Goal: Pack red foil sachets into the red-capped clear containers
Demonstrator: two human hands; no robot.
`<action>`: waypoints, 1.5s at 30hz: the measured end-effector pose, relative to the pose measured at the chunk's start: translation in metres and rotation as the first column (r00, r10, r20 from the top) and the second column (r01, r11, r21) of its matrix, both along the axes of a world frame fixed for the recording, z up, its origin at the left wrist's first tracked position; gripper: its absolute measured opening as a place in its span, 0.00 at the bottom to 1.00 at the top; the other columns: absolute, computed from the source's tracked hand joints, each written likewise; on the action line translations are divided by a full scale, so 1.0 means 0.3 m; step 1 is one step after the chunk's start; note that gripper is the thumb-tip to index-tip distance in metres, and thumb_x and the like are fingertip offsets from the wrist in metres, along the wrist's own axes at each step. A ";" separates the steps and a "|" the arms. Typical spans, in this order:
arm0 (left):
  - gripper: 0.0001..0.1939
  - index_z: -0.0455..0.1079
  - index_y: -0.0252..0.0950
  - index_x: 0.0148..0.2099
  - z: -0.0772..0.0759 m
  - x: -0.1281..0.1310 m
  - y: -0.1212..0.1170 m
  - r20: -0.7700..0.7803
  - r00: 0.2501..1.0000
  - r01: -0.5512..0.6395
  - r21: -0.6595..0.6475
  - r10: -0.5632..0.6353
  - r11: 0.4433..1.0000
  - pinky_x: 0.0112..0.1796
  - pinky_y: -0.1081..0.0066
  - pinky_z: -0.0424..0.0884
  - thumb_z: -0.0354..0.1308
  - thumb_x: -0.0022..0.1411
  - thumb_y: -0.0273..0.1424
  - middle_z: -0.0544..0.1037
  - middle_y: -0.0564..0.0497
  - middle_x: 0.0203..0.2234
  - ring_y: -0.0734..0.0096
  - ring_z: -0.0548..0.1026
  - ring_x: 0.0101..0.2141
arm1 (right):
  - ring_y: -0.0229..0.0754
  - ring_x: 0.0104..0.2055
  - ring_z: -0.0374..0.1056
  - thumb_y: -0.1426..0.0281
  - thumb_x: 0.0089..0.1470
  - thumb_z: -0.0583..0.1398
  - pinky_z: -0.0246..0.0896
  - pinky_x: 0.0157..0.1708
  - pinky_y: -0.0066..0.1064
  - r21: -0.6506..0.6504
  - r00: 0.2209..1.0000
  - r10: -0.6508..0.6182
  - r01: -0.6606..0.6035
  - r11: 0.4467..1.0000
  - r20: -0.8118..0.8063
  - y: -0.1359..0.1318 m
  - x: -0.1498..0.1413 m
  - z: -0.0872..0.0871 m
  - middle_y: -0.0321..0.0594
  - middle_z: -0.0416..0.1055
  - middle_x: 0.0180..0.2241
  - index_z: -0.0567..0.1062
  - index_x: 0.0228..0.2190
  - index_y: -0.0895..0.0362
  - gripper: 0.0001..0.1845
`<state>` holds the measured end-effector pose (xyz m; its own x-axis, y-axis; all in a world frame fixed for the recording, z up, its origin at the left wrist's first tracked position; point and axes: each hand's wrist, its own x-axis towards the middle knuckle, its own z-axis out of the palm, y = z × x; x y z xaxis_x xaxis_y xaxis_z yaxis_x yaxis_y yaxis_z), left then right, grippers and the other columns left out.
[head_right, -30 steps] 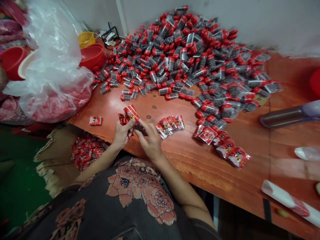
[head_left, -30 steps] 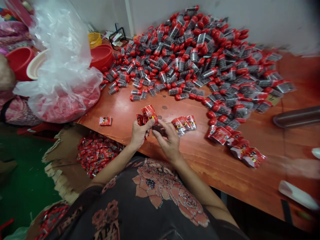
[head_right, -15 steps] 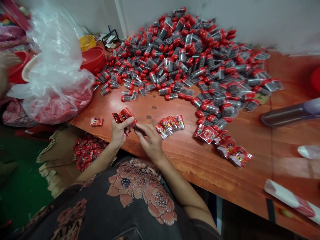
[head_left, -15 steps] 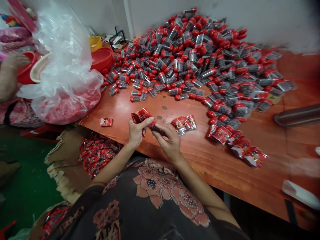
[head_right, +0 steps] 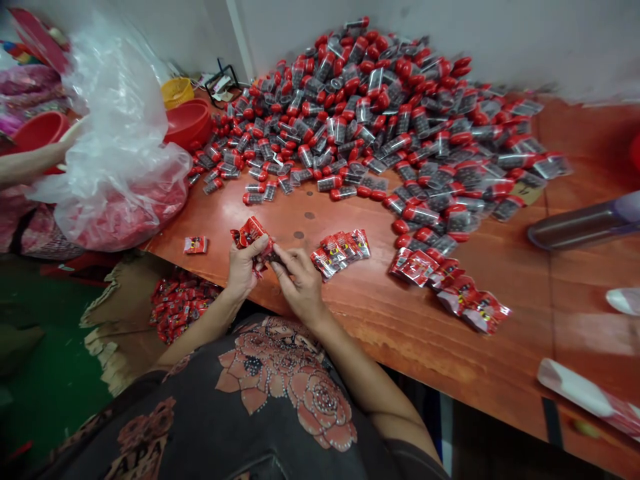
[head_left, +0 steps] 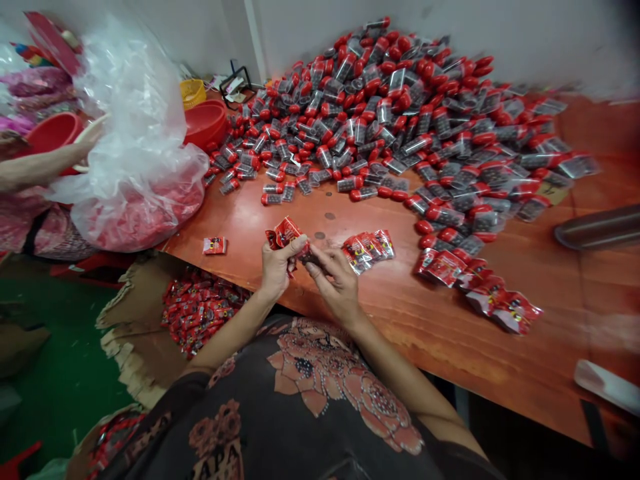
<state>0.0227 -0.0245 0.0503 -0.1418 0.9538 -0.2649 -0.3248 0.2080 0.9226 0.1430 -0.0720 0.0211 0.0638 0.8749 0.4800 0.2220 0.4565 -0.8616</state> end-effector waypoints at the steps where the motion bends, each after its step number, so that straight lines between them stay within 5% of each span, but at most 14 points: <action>1: 0.18 0.70 0.34 0.23 0.001 0.001 0.000 -0.007 1.000 -0.001 0.004 0.001 1.000 0.11 0.78 0.49 0.74 0.42 0.40 0.66 0.59 0.13 0.86 0.56 0.12 | 0.40 0.43 0.68 0.76 0.61 0.59 0.71 0.41 0.38 0.005 1.000 0.013 -0.013 1.000 -0.001 0.001 0.002 -0.001 0.36 0.68 0.41 0.64 0.59 0.30 0.33; 9: 0.19 0.73 0.34 0.30 0.007 0.011 0.001 0.040 0.996 -0.078 0.032 0.076 0.996 0.12 0.79 0.52 0.75 0.40 0.39 0.74 0.57 0.18 0.84 0.62 0.13 | 0.42 0.43 0.66 0.73 0.62 0.57 0.70 0.42 0.40 -0.122 0.996 0.081 -0.086 0.989 -0.047 -0.012 -0.002 0.004 0.37 0.64 0.40 0.62 0.61 0.32 0.32; 14: 0.19 0.75 0.35 0.34 0.003 0.004 0.000 0.057 0.996 -0.067 0.041 0.065 0.997 0.12 0.79 0.53 0.74 0.43 0.40 0.77 0.54 0.22 0.84 0.63 0.15 | 0.42 0.42 0.67 0.72 0.62 0.57 0.69 0.41 0.39 -0.128 0.996 0.065 -0.072 0.989 -0.052 -0.018 -0.004 0.008 0.37 0.64 0.39 0.69 0.57 0.35 0.26; 23: 0.16 0.70 0.35 0.24 -0.008 -0.024 -0.023 -0.009 0.998 0.068 0.037 -0.068 0.997 0.12 0.77 0.49 0.74 0.43 0.38 0.64 0.60 0.13 0.84 0.56 0.12 | 0.38 0.36 0.71 0.67 0.55 0.64 0.71 0.37 0.35 -0.296 0.952 -0.038 -0.056 0.954 -0.304 -0.015 -0.013 -0.015 0.37 0.72 0.39 0.68 0.50 0.49 0.20; 31: 0.24 0.77 0.35 0.44 0.012 -0.017 -0.029 -0.014 0.986 0.164 0.054 -0.164 0.985 0.13 0.78 0.50 0.73 0.43 0.36 0.71 0.60 0.18 0.86 0.56 0.13 | 0.39 0.38 0.73 0.69 0.53 0.65 0.71 0.40 0.36 -0.271 0.949 -0.021 -0.069 0.960 -0.314 -0.012 -0.003 -0.014 0.36 0.74 0.40 0.70 0.50 0.47 0.22; 37: 0.25 0.77 0.36 0.45 0.016 -0.013 -0.045 -0.044 0.979 0.199 0.047 -0.197 0.979 0.14 0.79 0.53 0.74 0.43 0.34 0.74 0.58 0.21 0.86 0.59 0.15 | 0.40 0.39 0.72 0.69 0.56 0.63 0.72 0.39 0.38 -0.259 0.952 -0.058 -0.023 0.966 -0.301 -0.026 -0.006 -0.024 0.37 0.72 0.40 0.72 0.52 0.45 0.22; 45: 0.23 0.77 0.35 0.44 -0.010 -0.008 -0.035 0.010 0.995 0.095 0.064 -0.095 0.993 0.13 0.78 0.50 0.72 0.45 0.37 0.66 0.61 0.15 0.85 0.55 0.13 | 0.38 0.38 0.69 0.72 0.59 0.61 0.70 0.36 0.35 -0.097 0.992 -0.034 0.022 0.995 -0.124 -0.011 0.011 0.015 0.35 0.70 0.36 0.76 0.50 0.43 0.20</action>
<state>0.0202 -0.0349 0.0472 -0.0467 0.9777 -0.2049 -0.3181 0.1799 0.9308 0.1463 -0.0755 0.0257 0.1432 0.9134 0.3812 0.1212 0.3661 -0.9227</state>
